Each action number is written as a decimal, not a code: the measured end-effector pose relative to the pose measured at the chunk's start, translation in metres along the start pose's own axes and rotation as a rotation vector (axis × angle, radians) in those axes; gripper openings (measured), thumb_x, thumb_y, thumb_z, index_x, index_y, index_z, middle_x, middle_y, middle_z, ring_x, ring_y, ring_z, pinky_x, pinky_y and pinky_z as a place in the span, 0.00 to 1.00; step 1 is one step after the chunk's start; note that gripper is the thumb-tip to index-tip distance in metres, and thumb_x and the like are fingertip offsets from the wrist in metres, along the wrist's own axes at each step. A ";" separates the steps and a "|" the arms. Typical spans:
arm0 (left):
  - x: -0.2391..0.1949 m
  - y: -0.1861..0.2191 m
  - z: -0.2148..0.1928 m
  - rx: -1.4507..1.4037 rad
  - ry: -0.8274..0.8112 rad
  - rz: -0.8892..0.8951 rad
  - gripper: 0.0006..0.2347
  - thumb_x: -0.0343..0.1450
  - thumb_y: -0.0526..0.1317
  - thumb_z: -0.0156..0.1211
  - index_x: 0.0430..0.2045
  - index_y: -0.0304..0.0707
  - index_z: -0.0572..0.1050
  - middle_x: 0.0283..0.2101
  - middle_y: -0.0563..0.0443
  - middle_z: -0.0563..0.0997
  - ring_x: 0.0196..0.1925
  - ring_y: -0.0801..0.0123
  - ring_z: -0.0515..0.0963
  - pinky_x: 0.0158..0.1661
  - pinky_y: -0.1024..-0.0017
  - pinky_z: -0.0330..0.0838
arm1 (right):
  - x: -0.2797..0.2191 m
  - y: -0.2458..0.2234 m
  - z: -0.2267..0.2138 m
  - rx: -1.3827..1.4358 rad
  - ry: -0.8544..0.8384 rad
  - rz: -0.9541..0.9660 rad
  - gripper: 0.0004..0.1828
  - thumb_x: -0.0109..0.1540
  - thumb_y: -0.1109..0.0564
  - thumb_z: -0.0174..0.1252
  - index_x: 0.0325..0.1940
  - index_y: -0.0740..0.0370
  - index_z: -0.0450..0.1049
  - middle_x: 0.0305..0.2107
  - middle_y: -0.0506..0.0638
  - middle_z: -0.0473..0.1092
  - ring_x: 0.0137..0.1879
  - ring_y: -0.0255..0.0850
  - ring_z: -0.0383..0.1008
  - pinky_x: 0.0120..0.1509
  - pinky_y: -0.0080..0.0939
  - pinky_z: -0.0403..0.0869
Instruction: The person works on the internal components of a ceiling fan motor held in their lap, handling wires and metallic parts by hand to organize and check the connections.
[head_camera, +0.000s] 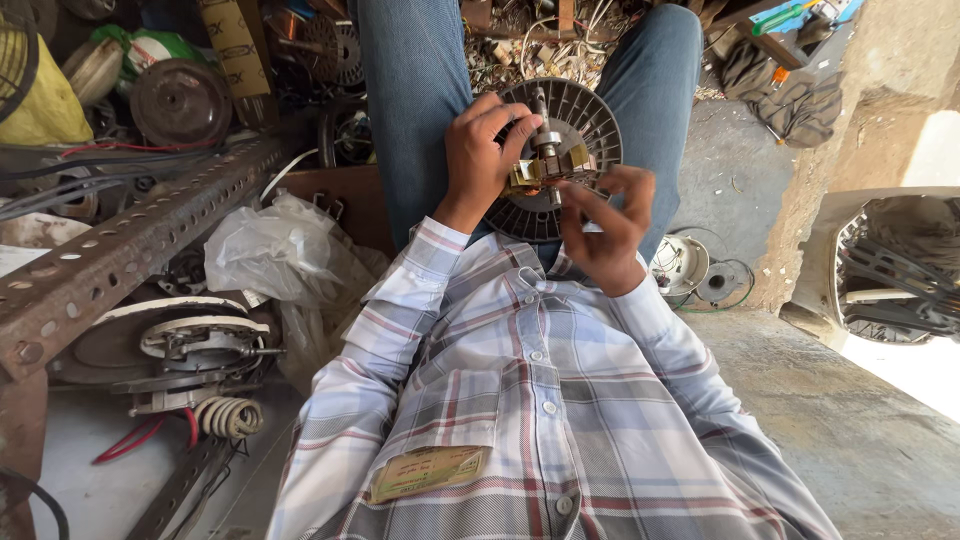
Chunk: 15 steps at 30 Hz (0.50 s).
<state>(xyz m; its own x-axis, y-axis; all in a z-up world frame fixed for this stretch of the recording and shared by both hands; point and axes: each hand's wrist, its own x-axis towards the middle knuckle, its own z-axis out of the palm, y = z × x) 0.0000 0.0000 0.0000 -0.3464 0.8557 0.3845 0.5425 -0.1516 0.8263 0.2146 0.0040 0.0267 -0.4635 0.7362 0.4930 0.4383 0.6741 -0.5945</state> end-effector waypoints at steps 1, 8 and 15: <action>0.002 0.000 0.001 -0.003 0.006 -0.014 0.09 0.72 0.42 0.67 0.30 0.34 0.82 0.27 0.48 0.78 0.27 0.62 0.78 0.28 0.66 0.68 | 0.000 0.003 0.002 0.120 0.072 0.077 0.17 0.58 0.66 0.64 0.50 0.54 0.82 0.46 0.52 0.66 0.48 0.43 0.69 0.50 0.41 0.70; 0.006 0.002 0.001 0.016 0.061 0.015 0.08 0.71 0.42 0.69 0.29 0.34 0.82 0.26 0.48 0.77 0.26 0.61 0.78 0.28 0.65 0.68 | 0.044 -0.049 -0.085 0.780 0.070 0.195 0.11 0.66 0.64 0.59 0.52 0.70 0.76 0.45 0.55 0.73 0.54 0.43 0.72 0.59 0.40 0.71; 0.005 0.002 0.003 0.022 0.059 0.002 0.08 0.69 0.41 0.70 0.28 0.33 0.82 0.24 0.47 0.77 0.24 0.61 0.77 0.26 0.65 0.67 | 0.062 -0.129 -0.227 0.706 -0.375 -0.149 0.10 0.66 0.63 0.60 0.51 0.69 0.77 0.43 0.54 0.74 0.51 0.42 0.73 0.56 0.39 0.71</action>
<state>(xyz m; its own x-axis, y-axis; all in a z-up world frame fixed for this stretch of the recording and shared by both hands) 0.0013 0.0050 0.0024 -0.3892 0.8247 0.4103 0.5599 -0.1420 0.8163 0.3043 -0.0235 0.2781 -0.7607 0.4885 0.4276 -0.1796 0.4745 -0.8617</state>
